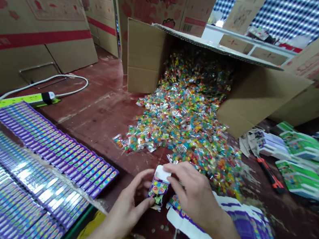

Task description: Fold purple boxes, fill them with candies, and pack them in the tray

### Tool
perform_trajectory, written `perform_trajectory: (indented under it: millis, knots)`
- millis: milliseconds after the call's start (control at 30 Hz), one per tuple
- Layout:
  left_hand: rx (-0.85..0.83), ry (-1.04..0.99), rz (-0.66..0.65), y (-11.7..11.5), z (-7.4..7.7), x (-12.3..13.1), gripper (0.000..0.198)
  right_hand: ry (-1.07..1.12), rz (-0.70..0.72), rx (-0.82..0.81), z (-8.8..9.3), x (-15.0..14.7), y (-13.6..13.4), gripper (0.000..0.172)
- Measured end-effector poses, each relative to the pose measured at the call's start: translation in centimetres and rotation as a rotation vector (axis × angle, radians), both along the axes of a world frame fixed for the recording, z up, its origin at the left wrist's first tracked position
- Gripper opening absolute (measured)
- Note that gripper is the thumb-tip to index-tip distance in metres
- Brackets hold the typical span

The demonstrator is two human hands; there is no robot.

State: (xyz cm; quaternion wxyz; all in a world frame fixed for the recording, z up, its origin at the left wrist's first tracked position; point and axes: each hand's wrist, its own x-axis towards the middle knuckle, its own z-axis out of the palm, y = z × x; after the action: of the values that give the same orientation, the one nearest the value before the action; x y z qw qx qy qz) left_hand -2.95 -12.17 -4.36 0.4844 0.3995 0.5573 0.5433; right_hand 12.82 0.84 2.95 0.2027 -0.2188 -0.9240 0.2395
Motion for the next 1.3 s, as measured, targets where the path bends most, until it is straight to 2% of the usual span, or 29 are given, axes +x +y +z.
perform_trajectory:
  millis: [100,233,333,400,567,667,733,833,933,1000,1200,1300]
  knots:
    - [0.022,-0.055,0.059,-0.3,0.0,0.3,0.063,0.118,-0.105,-0.066,-0.6,1.1,-0.6,0.017]
    - [0.018,-0.088,0.048,-0.5,0.4,0.3,0.052,0.157,-0.159,-0.290,-3.2,1.7,-2.4,0.030]
    - [0.016,-0.153,-0.009,-0.6,0.7,0.1,0.047,0.235,-0.203,-0.357,-4.7,1.3,-3.7,0.034]
    - [0.016,-0.175,-0.029,-0.6,0.9,0.0,0.042,0.260,-0.209,-0.412,-5.0,0.9,-4.2,0.031]
    - [0.016,-0.217,-0.065,-0.7,1.1,0.0,0.032,0.280,-0.215,-0.506,-5.1,0.3,-4.4,0.002]
    - [-0.006,-0.265,-0.050,-0.5,1.2,0.3,0.033,0.377,-0.230,-0.576,-5.7,0.0,-4.5,0.002]
    - [-0.007,-0.313,-0.007,-0.4,1.2,0.5,0.036,0.463,-0.245,-0.645,-6.0,-0.3,-4.5,0.009]
    - [0.014,-0.388,0.052,-0.1,1.0,0.5,0.039,0.502,-0.237,-0.678,-5.7,-0.6,-4.3,0.019]
    - [0.006,-0.412,0.049,-0.2,0.7,0.5,0.039,0.441,-0.137,-0.670,-4.9,-0.8,-3.7,0.006]
    - [-0.004,-0.392,0.053,-0.3,0.6,0.4,0.041,0.415,-0.093,-0.713,-4.3,-0.9,-3.4,0.008]
    - [-0.019,-0.092,0.071,-0.8,0.6,0.3,0.041,0.269,-0.173,-0.942,-3.7,-1.3,-2.2,0.016]
    - [-0.002,0.013,0.027,-0.7,0.8,0.1,0.045,0.204,-0.188,-0.993,-3.6,-1.3,-1.4,0.018]
